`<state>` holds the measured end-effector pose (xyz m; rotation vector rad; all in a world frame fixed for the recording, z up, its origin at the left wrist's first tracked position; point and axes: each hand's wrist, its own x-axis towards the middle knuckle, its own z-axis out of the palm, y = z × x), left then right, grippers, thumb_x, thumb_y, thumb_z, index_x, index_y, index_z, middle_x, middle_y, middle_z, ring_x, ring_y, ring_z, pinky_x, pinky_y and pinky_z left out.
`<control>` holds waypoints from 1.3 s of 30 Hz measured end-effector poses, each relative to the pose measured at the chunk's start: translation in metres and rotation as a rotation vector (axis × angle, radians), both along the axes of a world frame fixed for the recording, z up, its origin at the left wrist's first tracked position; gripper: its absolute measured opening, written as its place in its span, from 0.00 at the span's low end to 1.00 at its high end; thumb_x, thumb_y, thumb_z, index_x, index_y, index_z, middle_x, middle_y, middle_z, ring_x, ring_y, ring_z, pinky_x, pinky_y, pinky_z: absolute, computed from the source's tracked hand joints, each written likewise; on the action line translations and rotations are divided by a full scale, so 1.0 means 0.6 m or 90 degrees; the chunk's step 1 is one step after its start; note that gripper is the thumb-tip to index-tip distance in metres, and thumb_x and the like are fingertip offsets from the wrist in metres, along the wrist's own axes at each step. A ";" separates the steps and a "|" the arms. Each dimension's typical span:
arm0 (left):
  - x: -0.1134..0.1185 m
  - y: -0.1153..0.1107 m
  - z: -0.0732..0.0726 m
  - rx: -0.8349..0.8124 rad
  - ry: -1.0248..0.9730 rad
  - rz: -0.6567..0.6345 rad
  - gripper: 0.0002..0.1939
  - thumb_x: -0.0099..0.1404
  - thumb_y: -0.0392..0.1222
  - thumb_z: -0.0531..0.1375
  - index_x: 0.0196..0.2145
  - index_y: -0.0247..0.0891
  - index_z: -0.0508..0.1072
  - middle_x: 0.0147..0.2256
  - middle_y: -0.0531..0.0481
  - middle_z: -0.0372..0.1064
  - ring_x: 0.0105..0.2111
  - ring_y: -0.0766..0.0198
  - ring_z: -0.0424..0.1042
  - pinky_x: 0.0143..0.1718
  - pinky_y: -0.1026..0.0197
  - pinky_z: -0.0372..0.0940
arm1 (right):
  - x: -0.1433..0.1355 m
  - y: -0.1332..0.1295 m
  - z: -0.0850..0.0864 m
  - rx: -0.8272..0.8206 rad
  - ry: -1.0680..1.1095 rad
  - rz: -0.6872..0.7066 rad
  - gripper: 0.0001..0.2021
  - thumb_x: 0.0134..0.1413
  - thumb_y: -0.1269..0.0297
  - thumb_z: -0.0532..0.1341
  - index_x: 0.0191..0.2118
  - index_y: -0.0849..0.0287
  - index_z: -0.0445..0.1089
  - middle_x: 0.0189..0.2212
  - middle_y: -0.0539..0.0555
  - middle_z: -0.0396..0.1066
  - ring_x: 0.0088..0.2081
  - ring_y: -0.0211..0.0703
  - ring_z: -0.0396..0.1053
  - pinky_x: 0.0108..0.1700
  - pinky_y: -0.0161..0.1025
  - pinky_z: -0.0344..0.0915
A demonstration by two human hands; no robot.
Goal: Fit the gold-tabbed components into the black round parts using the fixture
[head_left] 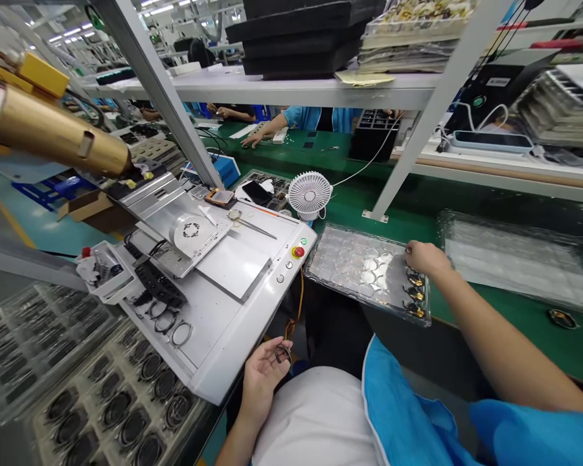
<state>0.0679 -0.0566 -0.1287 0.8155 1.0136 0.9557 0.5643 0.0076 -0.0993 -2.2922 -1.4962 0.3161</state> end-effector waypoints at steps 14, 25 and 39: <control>0.002 -0.006 -0.017 -0.002 -0.012 -0.088 0.25 0.53 0.43 0.77 0.48 0.36 0.79 0.46 0.37 0.80 0.49 0.48 0.80 0.56 0.46 0.71 | 0.055 0.008 0.006 0.003 0.095 -0.085 0.06 0.42 0.66 0.68 0.26 0.55 0.70 0.19 0.60 0.64 0.35 0.67 0.73 0.44 0.62 0.64; 0.036 0.030 0.051 0.123 -0.108 -0.217 0.44 0.45 0.43 0.81 0.59 0.46 0.74 0.73 0.33 0.46 0.46 0.50 0.81 0.47 0.52 0.74 | -0.412 -0.034 0.012 0.068 0.883 0.241 0.25 0.53 0.56 0.70 0.56 0.53 0.72 0.36 0.49 0.67 0.28 0.40 0.73 0.31 0.44 0.77; -0.015 0.009 0.064 0.096 -0.168 -0.163 0.50 0.46 0.49 0.80 0.64 0.49 0.67 0.65 0.36 0.60 0.45 0.53 0.81 0.44 0.57 0.73 | -0.493 -0.034 0.024 0.169 0.679 0.432 0.16 0.63 0.62 0.65 0.55 0.51 0.77 0.39 0.54 0.68 0.30 0.40 0.73 0.28 0.37 0.78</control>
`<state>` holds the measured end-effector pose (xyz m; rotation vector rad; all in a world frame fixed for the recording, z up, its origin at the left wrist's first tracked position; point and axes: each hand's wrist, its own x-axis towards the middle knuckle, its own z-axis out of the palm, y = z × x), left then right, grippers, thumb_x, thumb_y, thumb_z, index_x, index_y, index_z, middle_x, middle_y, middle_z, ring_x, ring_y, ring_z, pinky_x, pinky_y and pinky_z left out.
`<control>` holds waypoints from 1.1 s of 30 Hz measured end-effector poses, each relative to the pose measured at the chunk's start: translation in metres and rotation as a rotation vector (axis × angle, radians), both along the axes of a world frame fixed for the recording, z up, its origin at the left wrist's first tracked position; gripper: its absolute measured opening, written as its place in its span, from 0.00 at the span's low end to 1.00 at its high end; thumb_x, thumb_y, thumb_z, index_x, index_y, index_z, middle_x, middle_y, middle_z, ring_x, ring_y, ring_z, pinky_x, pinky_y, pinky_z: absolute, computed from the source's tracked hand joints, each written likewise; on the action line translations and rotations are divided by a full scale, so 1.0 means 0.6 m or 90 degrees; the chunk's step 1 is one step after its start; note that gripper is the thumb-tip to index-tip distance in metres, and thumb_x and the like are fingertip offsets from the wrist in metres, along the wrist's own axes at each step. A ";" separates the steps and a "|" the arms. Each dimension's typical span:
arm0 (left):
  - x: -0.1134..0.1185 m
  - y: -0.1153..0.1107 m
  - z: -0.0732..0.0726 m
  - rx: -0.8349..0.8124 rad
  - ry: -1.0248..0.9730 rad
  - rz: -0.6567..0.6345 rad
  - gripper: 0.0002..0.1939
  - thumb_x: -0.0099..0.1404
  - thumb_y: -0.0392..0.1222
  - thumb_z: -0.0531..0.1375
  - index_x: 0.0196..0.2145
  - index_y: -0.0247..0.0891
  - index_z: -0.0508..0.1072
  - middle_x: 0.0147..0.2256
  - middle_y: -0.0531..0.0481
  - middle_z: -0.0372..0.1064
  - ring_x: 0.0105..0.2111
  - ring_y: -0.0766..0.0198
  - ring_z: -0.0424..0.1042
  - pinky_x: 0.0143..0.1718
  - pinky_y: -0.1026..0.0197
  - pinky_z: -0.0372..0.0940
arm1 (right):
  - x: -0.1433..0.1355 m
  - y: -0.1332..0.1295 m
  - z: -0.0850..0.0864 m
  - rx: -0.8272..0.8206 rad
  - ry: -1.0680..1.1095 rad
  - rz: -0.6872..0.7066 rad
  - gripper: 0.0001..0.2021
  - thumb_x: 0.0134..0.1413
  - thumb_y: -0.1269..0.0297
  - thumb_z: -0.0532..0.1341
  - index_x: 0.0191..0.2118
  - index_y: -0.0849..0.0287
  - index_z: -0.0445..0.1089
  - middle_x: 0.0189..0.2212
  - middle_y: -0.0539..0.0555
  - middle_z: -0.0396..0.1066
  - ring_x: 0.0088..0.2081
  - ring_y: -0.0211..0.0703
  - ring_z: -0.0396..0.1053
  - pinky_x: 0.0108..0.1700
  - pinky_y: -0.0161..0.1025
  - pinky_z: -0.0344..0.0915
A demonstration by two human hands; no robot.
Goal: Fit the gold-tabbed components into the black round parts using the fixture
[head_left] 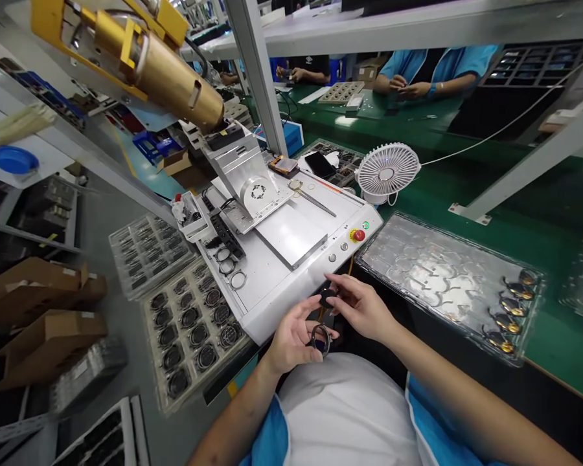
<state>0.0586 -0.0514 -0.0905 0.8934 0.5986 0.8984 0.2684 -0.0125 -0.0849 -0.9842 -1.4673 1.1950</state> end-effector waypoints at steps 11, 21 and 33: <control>-0.001 0.005 -0.011 -0.054 -0.030 0.047 0.46 0.44 0.49 0.81 0.60 0.40 0.72 0.53 0.37 0.74 0.43 0.53 0.81 0.43 0.58 0.72 | -0.005 0.004 0.021 0.107 -0.114 0.029 0.10 0.65 0.59 0.64 0.33 0.56 0.75 0.40 0.57 0.70 0.32 0.42 0.72 0.29 0.38 0.72; -0.008 0.002 -0.001 -0.029 0.017 0.104 0.52 0.46 0.51 0.80 0.65 0.34 0.66 0.42 0.36 0.82 0.44 0.49 0.80 0.45 0.55 0.70 | -0.016 0.208 0.074 -0.197 -0.095 -0.141 0.18 0.55 0.49 0.67 0.35 0.53 0.58 0.16 0.45 0.68 0.14 0.39 0.62 0.17 0.34 0.59; -0.011 -0.045 -0.012 0.191 0.335 0.220 0.50 0.52 0.40 0.77 0.69 0.47 0.61 0.74 0.32 0.42 0.49 0.46 0.79 0.49 0.46 0.76 | -0.043 0.024 0.004 -0.196 0.001 0.010 0.20 0.54 0.45 0.69 0.40 0.58 0.74 0.35 0.57 0.78 0.36 0.49 0.76 0.33 0.40 0.72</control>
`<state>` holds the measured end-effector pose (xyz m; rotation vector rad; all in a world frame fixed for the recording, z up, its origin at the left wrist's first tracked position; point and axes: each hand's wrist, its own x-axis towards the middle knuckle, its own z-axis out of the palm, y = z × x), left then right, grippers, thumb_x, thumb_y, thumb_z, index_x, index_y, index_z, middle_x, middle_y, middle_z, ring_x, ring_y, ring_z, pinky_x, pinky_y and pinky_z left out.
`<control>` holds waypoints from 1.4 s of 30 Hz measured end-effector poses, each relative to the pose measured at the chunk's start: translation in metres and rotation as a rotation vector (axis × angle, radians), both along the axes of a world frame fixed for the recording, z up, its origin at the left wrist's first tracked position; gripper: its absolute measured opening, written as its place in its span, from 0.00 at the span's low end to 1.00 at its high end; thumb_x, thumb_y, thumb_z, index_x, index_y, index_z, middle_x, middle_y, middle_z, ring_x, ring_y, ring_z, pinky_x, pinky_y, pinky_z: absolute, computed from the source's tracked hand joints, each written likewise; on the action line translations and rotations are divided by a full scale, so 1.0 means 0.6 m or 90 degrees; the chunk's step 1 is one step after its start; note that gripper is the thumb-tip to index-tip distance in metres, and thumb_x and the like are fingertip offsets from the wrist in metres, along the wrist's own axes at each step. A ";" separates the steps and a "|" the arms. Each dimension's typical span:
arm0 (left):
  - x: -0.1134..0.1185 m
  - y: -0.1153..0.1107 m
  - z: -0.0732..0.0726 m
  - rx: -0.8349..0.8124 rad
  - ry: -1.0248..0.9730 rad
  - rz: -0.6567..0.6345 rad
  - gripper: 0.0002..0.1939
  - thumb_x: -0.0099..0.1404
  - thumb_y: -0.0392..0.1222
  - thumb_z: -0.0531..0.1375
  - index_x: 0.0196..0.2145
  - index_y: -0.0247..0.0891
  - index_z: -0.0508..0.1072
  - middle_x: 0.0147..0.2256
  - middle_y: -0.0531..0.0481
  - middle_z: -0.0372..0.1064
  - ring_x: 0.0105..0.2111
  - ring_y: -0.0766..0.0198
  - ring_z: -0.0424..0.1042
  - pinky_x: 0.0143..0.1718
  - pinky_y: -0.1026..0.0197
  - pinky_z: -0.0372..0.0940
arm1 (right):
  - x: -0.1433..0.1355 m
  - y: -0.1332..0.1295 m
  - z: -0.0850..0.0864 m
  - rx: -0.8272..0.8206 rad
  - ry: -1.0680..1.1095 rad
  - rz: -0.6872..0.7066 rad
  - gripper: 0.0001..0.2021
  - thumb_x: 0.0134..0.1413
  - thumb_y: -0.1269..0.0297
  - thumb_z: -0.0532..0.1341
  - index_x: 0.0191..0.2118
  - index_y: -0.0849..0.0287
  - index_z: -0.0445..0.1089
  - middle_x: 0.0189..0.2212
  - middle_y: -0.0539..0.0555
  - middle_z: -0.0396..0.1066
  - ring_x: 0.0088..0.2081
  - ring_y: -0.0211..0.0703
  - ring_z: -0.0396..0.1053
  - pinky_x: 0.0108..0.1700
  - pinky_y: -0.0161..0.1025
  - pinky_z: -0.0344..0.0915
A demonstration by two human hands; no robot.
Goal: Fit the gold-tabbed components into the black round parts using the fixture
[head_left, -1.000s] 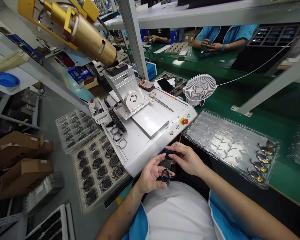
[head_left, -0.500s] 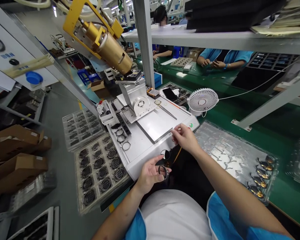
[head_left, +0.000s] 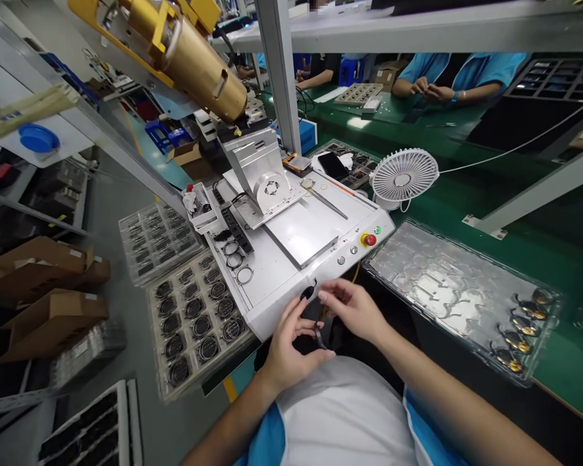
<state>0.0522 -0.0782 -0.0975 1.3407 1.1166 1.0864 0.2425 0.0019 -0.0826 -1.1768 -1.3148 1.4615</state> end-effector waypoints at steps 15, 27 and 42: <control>0.012 0.035 0.009 0.082 -0.032 -0.139 0.43 0.47 0.37 0.79 0.59 0.42 0.68 0.74 0.27 0.39 0.48 0.46 0.81 0.48 0.50 0.78 | 0.016 -0.012 0.037 -0.140 0.160 -0.016 0.23 0.44 0.44 0.76 0.34 0.59 0.76 0.21 0.52 0.75 0.21 0.43 0.72 0.27 0.41 0.75; 0.004 0.043 0.012 0.149 0.124 -0.244 0.48 0.54 0.37 0.75 0.67 0.46 0.61 0.72 0.30 0.50 0.53 0.45 0.79 0.55 0.42 0.74 | 0.025 -0.012 0.028 -0.177 0.183 -0.029 0.23 0.39 0.46 0.78 0.29 0.60 0.74 0.21 0.50 0.73 0.21 0.38 0.70 0.27 0.36 0.72; 0.007 0.046 -0.031 -0.038 -0.276 -0.015 0.32 0.47 0.47 0.80 0.49 0.43 0.78 0.52 0.42 0.80 0.50 0.50 0.81 0.50 0.50 0.77 | -0.024 -0.055 0.065 -0.288 0.256 -0.010 0.22 0.31 0.63 0.79 0.25 0.58 0.64 0.20 0.46 0.70 0.22 0.35 0.67 0.26 0.33 0.66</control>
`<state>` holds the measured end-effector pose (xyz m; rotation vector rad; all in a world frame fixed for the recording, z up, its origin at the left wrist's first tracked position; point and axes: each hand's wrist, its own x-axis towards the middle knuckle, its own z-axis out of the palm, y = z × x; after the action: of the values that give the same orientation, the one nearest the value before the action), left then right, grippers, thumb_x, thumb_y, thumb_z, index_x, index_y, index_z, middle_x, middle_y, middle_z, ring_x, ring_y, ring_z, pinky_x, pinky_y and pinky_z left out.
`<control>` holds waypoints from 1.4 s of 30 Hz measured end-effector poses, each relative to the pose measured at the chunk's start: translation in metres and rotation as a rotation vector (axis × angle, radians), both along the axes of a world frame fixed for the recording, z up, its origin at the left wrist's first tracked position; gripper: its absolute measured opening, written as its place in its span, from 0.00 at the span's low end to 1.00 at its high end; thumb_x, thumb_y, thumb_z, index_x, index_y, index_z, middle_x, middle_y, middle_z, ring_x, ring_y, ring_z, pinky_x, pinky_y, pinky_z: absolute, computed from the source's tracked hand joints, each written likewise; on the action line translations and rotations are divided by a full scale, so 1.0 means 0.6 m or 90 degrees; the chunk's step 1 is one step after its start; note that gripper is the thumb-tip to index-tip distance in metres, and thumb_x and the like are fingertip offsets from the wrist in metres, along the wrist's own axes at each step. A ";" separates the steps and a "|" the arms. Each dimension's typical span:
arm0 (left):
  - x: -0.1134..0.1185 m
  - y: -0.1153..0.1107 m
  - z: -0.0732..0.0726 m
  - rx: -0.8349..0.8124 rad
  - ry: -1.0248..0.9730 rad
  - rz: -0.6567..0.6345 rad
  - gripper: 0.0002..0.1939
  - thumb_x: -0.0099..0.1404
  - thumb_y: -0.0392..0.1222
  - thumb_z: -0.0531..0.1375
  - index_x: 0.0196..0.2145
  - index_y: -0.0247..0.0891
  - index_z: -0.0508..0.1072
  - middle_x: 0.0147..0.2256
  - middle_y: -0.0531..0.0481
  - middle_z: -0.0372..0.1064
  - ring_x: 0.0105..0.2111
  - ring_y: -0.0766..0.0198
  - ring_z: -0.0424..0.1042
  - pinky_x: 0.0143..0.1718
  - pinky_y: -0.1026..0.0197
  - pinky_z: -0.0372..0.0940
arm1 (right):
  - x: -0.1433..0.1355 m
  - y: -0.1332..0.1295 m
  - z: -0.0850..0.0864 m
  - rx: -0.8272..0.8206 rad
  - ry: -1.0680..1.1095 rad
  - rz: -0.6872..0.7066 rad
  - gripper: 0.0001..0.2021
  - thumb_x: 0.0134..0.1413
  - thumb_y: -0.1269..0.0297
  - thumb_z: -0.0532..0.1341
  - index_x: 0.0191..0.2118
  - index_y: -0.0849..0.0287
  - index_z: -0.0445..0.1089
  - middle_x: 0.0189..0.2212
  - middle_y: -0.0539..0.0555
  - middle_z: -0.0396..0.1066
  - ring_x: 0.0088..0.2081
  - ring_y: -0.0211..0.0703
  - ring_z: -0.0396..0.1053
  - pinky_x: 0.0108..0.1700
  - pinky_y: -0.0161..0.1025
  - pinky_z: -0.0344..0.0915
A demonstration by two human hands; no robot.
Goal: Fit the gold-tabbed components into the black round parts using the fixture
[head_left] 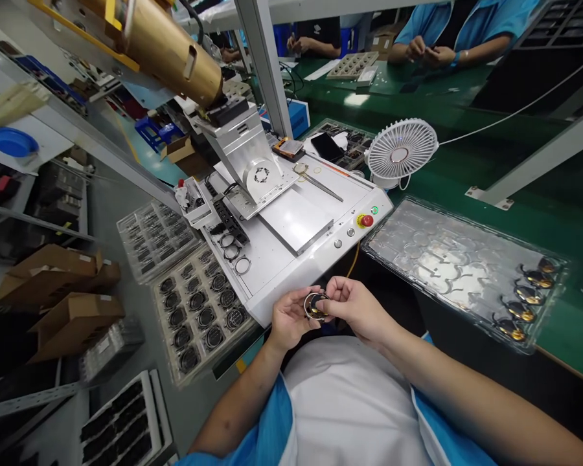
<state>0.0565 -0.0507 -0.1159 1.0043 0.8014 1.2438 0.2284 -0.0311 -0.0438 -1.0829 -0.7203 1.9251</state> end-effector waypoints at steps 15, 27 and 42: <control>0.003 0.006 0.003 0.061 -0.025 0.040 0.29 0.43 0.42 0.81 0.45 0.49 0.83 0.46 0.46 0.82 0.44 0.52 0.84 0.46 0.55 0.80 | -0.013 -0.007 0.002 0.107 -0.106 -0.005 0.15 0.37 0.68 0.66 0.29 0.55 0.58 0.21 0.42 0.65 0.22 0.33 0.61 0.24 0.31 0.55; -0.003 0.004 -0.009 0.086 0.021 0.064 0.29 0.45 0.44 0.80 0.47 0.52 0.83 0.47 0.48 0.82 0.43 0.53 0.84 0.43 0.56 0.81 | -0.014 0.002 -0.017 0.025 -0.037 0.031 0.26 0.36 0.60 0.76 0.32 0.54 0.57 0.20 0.45 0.71 0.21 0.38 0.71 0.23 0.32 0.67; 0.002 -0.008 0.014 0.135 0.141 0.099 0.28 0.49 0.36 0.78 0.49 0.49 0.82 0.48 0.45 0.81 0.50 0.47 0.81 0.54 0.48 0.77 | -0.008 0.000 -0.040 -0.024 0.052 0.096 0.31 0.32 0.47 0.81 0.25 0.57 0.59 0.16 0.48 0.71 0.14 0.35 0.66 0.16 0.33 0.71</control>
<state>0.0575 -0.0555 -0.1076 1.2884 0.9474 1.3881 0.2236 -0.0312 -0.0679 -0.9907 -0.7404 2.1057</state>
